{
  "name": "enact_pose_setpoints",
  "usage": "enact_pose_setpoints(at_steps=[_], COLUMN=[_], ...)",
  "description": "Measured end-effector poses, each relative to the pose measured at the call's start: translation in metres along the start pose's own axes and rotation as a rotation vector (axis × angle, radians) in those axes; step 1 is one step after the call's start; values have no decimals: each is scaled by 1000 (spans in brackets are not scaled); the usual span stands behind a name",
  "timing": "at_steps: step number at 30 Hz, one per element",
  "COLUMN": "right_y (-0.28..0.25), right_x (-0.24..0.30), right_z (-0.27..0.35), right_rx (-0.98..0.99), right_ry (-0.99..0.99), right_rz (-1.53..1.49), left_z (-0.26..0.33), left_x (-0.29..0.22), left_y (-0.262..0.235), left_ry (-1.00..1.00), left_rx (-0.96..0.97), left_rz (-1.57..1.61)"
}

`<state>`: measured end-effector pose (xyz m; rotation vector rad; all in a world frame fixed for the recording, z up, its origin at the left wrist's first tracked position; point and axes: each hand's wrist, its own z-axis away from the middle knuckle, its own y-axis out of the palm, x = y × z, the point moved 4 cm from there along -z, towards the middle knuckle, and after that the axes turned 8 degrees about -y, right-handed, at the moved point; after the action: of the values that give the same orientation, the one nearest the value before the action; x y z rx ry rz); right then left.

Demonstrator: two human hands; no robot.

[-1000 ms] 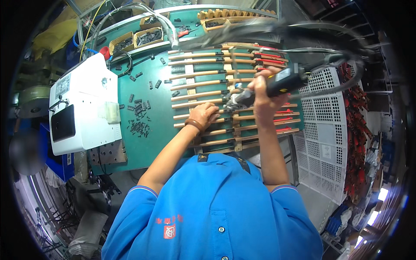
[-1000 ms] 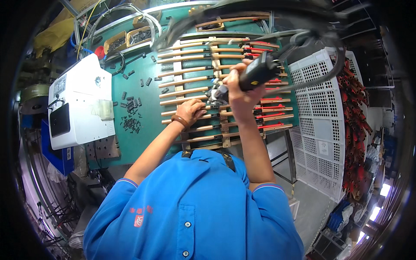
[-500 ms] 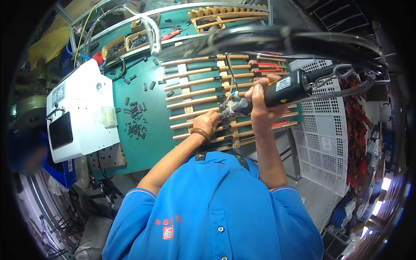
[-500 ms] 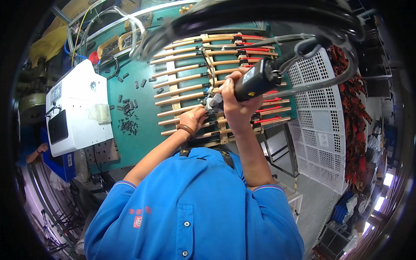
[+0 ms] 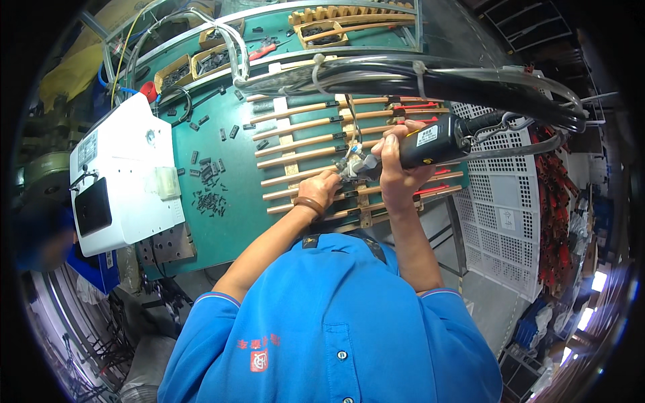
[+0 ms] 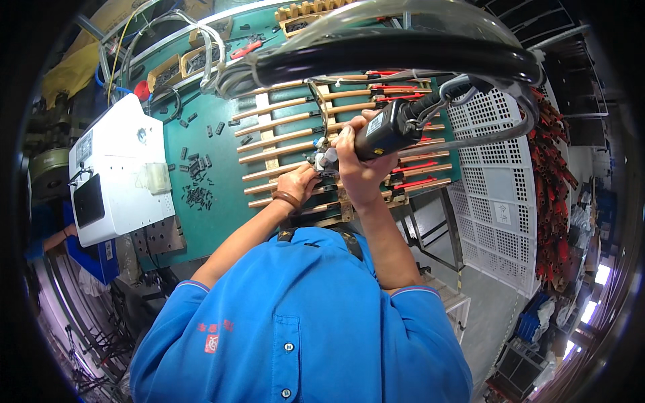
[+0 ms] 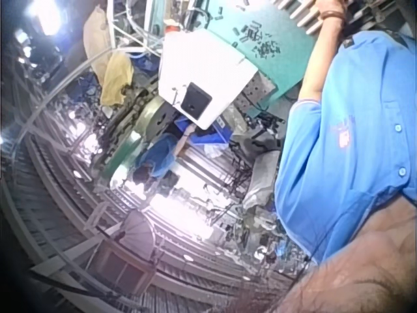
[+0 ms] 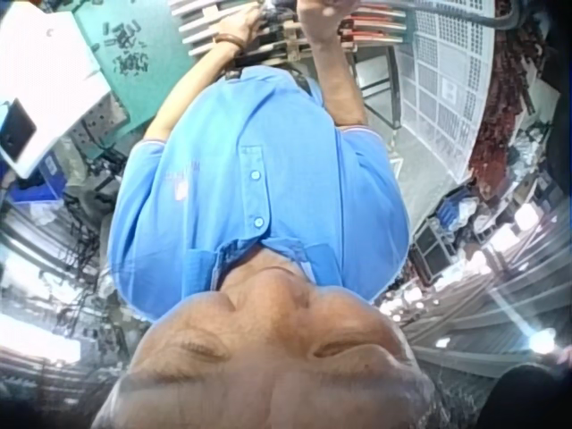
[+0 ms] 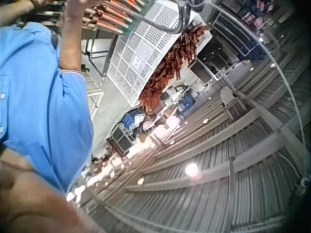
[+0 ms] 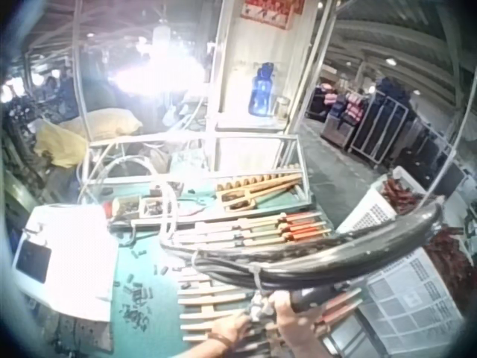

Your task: The person uses a handheld power tool to attach small black plastic caps to the ends of bamboo sticks arranged on a green workbench. After processing multiple sticks, the person gathers the completed bamboo handles and places them into a white plastic basket.

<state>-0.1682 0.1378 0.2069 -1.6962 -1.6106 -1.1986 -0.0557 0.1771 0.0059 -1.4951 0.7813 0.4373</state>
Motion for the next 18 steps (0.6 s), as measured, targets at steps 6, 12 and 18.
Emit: enact_pose_setpoints(at_steps=[6, 12, 18], right_y=[-2, -1, 0], right_x=[-5, -10, -17], right_z=[3, 9, 11], right_rx=[25, 13, 39], right_ry=[-19, -9, -66], right_rz=[-31, -8, 31], left_z=[0, -1, 2], left_x=[1, 0, 7], left_y=[2, 1, -6], left_ry=[12, -10, 5], left_rx=[-5, 37, 18], left_rz=[2, -34, -70])
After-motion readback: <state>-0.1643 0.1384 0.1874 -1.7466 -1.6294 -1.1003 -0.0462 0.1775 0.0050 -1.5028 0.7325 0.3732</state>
